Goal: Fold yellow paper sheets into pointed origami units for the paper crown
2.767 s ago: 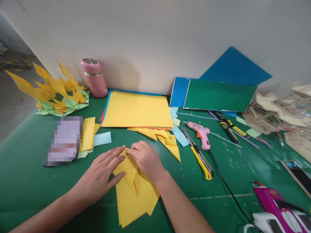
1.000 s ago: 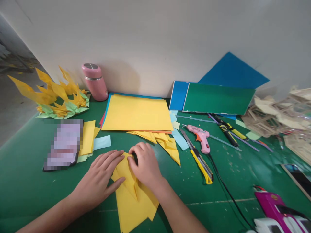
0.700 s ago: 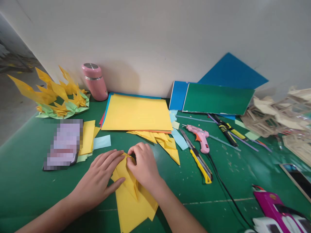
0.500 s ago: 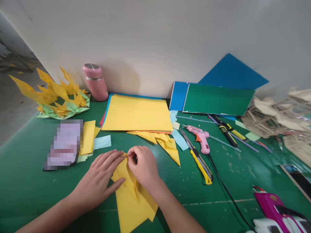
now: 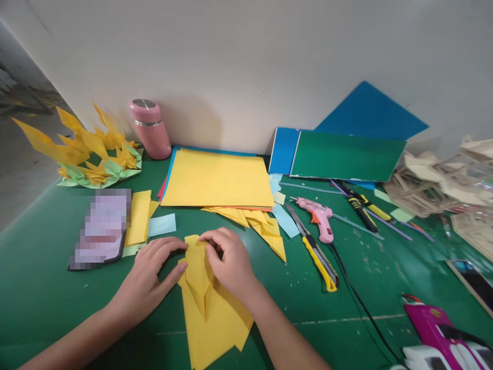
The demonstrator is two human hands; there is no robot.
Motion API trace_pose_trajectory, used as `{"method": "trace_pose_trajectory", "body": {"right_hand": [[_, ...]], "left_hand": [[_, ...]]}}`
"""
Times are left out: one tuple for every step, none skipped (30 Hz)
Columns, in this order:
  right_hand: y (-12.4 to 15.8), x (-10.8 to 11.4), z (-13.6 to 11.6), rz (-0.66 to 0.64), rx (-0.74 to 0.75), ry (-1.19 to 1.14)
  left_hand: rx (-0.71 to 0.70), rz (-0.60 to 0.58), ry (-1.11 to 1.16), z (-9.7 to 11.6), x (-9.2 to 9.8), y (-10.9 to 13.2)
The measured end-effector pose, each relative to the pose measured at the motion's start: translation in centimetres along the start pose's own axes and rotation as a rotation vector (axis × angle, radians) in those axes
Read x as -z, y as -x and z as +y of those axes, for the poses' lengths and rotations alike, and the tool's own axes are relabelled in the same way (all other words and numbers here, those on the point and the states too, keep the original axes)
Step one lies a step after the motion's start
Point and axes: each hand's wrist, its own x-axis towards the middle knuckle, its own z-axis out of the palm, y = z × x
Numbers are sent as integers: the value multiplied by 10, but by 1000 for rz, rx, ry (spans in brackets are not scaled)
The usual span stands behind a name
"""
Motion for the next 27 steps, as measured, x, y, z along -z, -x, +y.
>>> {"method": "trace_pose_trajectory", "body": {"right_hand": [[0, 1, 0, -17, 19, 8], [0, 1, 0, -36, 38, 16], [-1, 2, -1, -56, 54, 20], [-1, 2, -1, -74, 68, 20], [-1, 3, -2, -85, 79, 18], [0, 3, -4, -89, 92, 15], [0, 3, -5, -89, 109, 14], [0, 3, -7, -89, 126, 18], [1, 3, -9, -84, 142, 24], [2, 3, -11, -72, 158, 30], [3, 4, -13, -54, 175, 40], [4, 4, -15, -26, 198, 56], [5, 5, -18, 10, 228, 83], [7, 5, -20, 47, 264, 120], [8, 5, -22, 79, 308, 171], [10, 5, -24, 100, 356, 231], [12, 4, -25, 110, 403, 297], [15, 2, -26, 111, 451, 368], [17, -1, -26, 106, 500, 434], [19, -3, -27, 95, 544, 492], [20, -6, -27, 95, 574, 532], [21, -9, -27, 96, 595, 559], [21, -10, -27, 100, 607, 572], [21, -11, -27, 110, 613, 576], [21, -12, -27, 120, 615, 576], [20, -11, -27, 132, 613, 574], [20, -9, -27, 143, 610, 574]], "left_hand": [[13, 20, 25, 0, 1, -1], [25, 45, 53, -1, 1, -2], [40, 74, 83, -1, 2, -3], [55, 98, 117, 0, 3, -4], [68, 110, 155, 0, 4, -6], [71, 103, 196, 1, 6, -7], [71, 82, 237, 1, 7, -9], [74, 54, 274, 2, 8, -11], [86, 28, 306, 3, 9, -12], [112, 11, 336, 3, 10, -13], [155, 10, 368, 3, 10, -14], [212, 27, 407, 3, 10, -14], [273, 54, 457, 2, 10, -15], [332, 77, 517, 1, 10, -15], [386, 96, 578, 0, 9, -15], [432, 109, 635, -1, 9, -16], [468, 118, 681, -1, 8, -16], [497, 126, 714, -2, 8, -16], [519, 135, 738, -2, 7, -16], [536, 146, 758, -1, 7, -16], [549, 152, 777, 0, 7, -16], [554, 151, 795, 1, 7, -15], [552, 144, 813, 3, 6, -15], [541, 128, 831, 4, 6, -14], [520, 110, 842, 5, 6, -14], [491, 95, 843, 6, 6, -14], [455, 86, 836, 6, 6, -13]]}}
